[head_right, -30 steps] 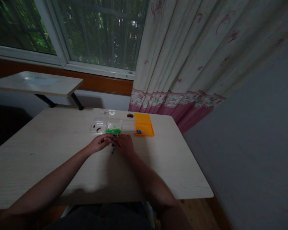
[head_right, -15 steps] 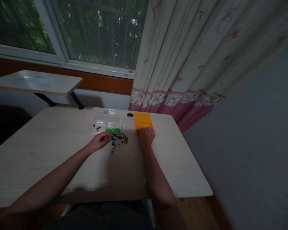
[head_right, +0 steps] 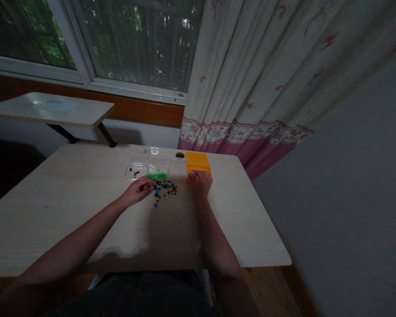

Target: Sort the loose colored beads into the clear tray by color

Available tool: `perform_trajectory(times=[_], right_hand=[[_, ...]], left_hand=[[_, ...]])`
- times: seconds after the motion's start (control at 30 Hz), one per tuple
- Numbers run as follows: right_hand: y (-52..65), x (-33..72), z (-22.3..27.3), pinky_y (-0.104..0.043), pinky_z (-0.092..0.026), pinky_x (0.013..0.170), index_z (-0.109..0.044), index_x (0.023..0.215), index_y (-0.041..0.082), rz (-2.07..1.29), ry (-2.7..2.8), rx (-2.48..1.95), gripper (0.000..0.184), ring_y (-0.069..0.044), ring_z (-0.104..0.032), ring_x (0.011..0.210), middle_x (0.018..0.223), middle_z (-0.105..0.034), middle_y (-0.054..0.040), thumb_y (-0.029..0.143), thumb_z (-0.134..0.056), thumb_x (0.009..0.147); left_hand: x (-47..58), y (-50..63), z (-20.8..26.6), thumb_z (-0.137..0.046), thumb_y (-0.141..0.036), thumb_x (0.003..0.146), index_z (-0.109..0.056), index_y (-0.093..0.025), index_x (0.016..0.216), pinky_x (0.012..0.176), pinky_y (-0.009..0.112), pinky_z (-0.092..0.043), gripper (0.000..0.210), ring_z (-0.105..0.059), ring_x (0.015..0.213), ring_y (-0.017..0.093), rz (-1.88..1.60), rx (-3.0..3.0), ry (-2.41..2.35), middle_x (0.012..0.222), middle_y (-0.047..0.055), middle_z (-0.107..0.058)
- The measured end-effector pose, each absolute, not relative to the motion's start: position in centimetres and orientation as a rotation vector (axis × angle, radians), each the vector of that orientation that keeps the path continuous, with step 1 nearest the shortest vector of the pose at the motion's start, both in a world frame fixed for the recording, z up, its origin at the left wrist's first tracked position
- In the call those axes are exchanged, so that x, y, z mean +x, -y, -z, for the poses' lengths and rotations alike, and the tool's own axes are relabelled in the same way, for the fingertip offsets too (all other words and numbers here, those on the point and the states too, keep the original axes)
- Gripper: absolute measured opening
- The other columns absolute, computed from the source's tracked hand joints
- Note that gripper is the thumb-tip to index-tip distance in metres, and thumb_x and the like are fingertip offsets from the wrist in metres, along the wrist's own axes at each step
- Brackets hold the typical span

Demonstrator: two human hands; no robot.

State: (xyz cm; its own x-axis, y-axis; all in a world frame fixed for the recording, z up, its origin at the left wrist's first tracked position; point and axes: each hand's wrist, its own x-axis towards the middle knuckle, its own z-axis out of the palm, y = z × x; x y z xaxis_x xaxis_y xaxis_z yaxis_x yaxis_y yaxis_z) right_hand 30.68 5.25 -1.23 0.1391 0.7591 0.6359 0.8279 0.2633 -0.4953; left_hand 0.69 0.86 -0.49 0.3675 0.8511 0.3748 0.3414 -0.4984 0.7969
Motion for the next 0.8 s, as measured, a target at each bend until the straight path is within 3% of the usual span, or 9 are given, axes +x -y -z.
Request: perform_trajectory(times=[0.13, 0.33, 0.8], right_hand=[[-4.7, 29.5, 1.0, -0.035, -0.04, 0.084, -0.072, 0.092, 0.018, 0.064, 1.68, -1.46, 0.026, -0.02, -0.056, 0.084, 0.086, -0.068, -0.0068, 0.033, -0.05, 0.092], [-4.1, 27.7, 0.8, -0.034, -0.04, 0.081, -0.072, 0.093, 0.018, 0.011, 1.801, -1.405, 0.025, -0.019, -0.056, 0.082, 0.083, -0.067, -0.0065, 0.03, -0.051, 0.092], [-3.8, 27.1, 0.6, -0.034, -0.041, 0.08, -0.073, 0.095, 0.019, -0.021, 1.871, -1.372, 0.026, -0.02, -0.056, 0.081, 0.082, -0.068, -0.0069, 0.032, -0.05, 0.093]], left_hand=[[0.5, -0.9, 0.6, -0.061, -0.026, 0.083, -0.069, -0.017, 0.092, 0.073, 0.027, -0.044, 0.015, -0.053, 0.081, 0.017, -1.019, 2.149, -1.055, 0.093, 0.007, -0.057], [0.7, -0.6, 0.3, -0.061, -0.018, 0.08, -0.069, -0.02, 0.099, 0.086, 0.034, -0.044, 0.021, -0.053, 0.095, 0.022, -0.911, 2.295, -1.027, 0.099, 0.008, -0.058], [0.1, -0.6, 0.1, -0.06, -0.027, 0.086, -0.07, -0.02, 0.098, 0.087, 0.034, -0.043, 0.017, -0.055, 0.095, 0.022, -0.835, 2.371, -0.952, 0.097, 0.009, -0.058]])
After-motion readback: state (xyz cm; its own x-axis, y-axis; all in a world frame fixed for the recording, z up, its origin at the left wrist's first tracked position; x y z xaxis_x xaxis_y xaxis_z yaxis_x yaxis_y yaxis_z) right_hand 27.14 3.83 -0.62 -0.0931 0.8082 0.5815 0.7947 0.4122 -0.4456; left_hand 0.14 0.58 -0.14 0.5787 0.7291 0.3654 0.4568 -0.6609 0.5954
